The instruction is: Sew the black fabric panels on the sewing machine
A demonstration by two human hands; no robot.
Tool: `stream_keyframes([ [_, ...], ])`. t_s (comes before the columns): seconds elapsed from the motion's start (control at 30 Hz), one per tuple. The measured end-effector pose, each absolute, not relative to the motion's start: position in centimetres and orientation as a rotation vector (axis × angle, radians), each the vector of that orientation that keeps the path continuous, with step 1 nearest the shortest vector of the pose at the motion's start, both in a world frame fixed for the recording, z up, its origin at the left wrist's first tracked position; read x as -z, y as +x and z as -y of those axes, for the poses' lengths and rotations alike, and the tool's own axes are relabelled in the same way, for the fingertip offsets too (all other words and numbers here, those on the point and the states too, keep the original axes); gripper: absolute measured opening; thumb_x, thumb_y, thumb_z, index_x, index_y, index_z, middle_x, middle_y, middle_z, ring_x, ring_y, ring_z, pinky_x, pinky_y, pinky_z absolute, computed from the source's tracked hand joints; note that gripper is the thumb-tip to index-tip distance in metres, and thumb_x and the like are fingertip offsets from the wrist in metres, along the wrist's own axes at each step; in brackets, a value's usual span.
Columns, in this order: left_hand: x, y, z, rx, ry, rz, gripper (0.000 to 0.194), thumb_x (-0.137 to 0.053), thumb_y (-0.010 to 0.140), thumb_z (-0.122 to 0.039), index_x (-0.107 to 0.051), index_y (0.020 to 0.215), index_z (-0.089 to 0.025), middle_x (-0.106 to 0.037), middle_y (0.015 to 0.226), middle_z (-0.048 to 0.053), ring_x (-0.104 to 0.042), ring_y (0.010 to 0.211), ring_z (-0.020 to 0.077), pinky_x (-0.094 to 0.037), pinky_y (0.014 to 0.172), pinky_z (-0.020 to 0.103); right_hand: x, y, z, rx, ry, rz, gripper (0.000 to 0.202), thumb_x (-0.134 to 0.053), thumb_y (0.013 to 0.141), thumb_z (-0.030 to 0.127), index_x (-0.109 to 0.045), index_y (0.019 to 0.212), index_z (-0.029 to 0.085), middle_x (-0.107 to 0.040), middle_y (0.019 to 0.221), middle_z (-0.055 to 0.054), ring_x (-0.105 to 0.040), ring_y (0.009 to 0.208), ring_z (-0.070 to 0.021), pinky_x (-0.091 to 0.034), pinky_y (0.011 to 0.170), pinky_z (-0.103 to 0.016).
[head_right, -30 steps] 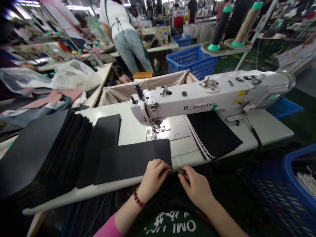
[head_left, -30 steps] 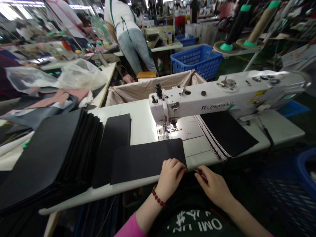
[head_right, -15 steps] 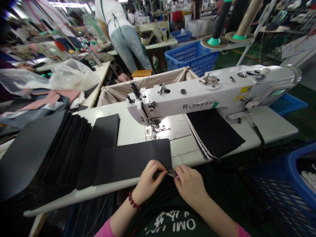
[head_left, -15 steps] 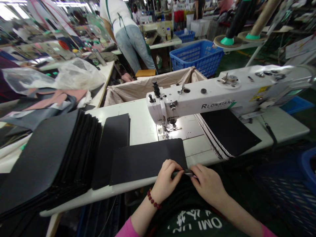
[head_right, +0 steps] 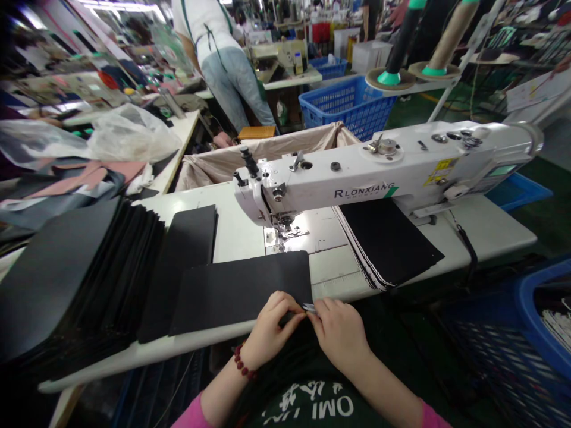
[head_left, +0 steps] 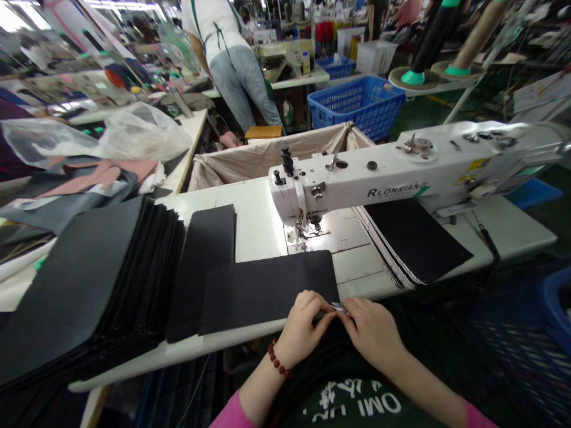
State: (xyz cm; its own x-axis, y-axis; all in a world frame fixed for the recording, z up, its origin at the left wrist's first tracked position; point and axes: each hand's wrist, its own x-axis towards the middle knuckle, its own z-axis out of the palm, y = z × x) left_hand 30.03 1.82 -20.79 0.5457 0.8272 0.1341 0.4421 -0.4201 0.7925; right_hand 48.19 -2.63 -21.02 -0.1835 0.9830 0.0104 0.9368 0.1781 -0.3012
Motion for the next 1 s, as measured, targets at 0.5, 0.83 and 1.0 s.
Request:
stream_keyframes([
  [0.5,19.3,23.7,-1.6,-0.570,2.474,-1.186,0.048,-0.063,0.086,-0.032,-0.050,0.131,-0.024,-0.055,0.130,0.010,-0.048,0.123,0.0276,-0.037,0.105,0.049,21.5,49.3,1.1,-0.502,-1.584,2.129,0.029,-0.047,0.093,0.028,-0.059,0.119,0.031,-0.060,0.121,-0.005,-0.064,0.091,-0.0196,-0.051,0.075,-0.031],
  [0.83,12.6,13.2,-1.4,-0.732,1.837,-1.653,0.020,-0.061,0.086,-0.037,-0.069,0.099,-0.023,-0.069,0.097,0.003,-0.063,0.093,0.0218,-0.049,0.086,0.032,15.7,53.8,-1.3,-0.801,-1.596,1.547,0.030,-0.054,0.088,0.048,-0.065,0.089,0.021,-0.066,0.083,-0.002,-0.063,0.078,-0.0190,-0.050,0.068,-0.025],
  [1.0,10.3,14.3,-0.7,-0.852,1.266,-1.628,0.036,-0.060,0.083,-0.052,-0.063,0.091,-0.018,-0.052,0.068,-0.002,-0.047,0.056,0.0122,-0.035,0.048,0.019,14.2,54.3,-1.3,-0.848,-1.633,1.488,0.033,-0.054,0.087,0.051,-0.065,0.085,0.020,-0.060,0.067,0.001,-0.057,0.059,-0.0147,-0.046,0.053,-0.022],
])
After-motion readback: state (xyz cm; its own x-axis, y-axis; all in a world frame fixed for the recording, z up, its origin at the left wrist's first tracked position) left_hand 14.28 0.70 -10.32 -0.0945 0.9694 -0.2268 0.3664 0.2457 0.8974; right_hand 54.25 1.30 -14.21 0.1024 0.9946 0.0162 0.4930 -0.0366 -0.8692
